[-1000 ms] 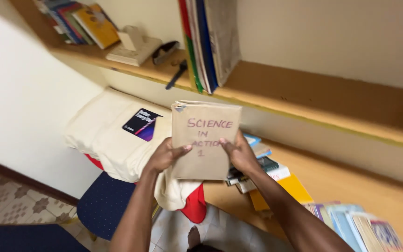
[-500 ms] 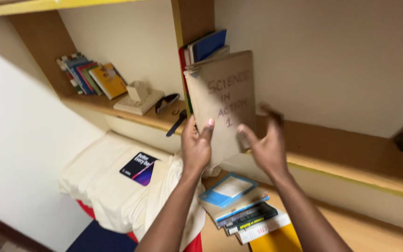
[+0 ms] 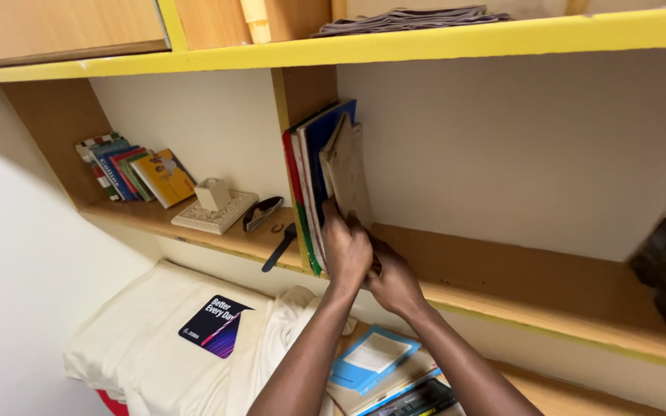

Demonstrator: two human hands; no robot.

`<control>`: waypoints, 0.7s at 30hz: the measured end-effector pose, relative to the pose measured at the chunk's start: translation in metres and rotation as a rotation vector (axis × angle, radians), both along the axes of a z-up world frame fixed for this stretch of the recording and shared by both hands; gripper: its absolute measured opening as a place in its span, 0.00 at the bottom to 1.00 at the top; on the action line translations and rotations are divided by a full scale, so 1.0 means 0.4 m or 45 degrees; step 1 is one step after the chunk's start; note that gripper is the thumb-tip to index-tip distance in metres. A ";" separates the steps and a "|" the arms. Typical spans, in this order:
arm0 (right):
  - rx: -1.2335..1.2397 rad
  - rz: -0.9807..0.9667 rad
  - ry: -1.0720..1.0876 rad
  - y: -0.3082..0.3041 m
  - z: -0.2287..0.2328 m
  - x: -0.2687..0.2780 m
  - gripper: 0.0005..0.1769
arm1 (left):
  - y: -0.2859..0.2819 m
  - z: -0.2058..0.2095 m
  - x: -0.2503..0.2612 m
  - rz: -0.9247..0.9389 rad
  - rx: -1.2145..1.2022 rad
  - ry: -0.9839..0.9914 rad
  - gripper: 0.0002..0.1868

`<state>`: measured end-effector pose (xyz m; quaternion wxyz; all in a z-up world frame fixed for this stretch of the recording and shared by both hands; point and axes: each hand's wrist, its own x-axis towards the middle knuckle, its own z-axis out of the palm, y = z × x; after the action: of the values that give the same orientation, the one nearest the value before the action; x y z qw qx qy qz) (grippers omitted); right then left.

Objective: Organizing and shelving various books and notebooks on a desk shelf.

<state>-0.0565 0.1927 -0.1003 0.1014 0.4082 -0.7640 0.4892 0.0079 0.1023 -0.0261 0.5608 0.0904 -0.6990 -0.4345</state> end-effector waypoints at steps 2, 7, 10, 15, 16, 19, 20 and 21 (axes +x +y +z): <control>-0.001 0.016 0.078 -0.022 -0.013 -0.015 0.33 | -0.020 0.008 0.004 0.014 -0.007 -0.069 0.26; 0.022 -0.106 0.204 -0.084 -0.024 -0.048 0.42 | -0.054 0.034 0.029 -0.033 -0.242 -0.027 0.37; -0.015 -0.084 0.369 -0.097 -0.038 -0.065 0.40 | -0.052 0.024 0.044 0.023 -0.423 0.059 0.36; -0.037 -0.048 0.352 -0.108 -0.040 -0.075 0.39 | -0.047 0.032 0.051 0.129 -0.501 0.014 0.32; -0.023 -0.044 0.332 -0.108 -0.047 -0.077 0.38 | -0.046 0.030 0.053 0.161 -0.523 -0.003 0.32; -0.081 -0.036 0.427 -0.103 -0.057 -0.078 0.37 | -0.055 0.018 0.040 0.188 -0.525 -0.106 0.31; -0.075 -0.038 0.415 -0.102 -0.055 -0.080 0.37 | -0.057 0.011 0.036 0.183 -0.520 -0.119 0.31; -0.116 -0.050 0.465 -0.100 -0.053 -0.081 0.37 | -0.059 0.005 0.034 0.177 -0.524 -0.148 0.31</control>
<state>-0.0887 0.1527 -0.1214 0.2662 0.4702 -0.7178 0.4391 0.0214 0.0785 -0.0242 0.5549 0.0471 -0.7961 -0.2370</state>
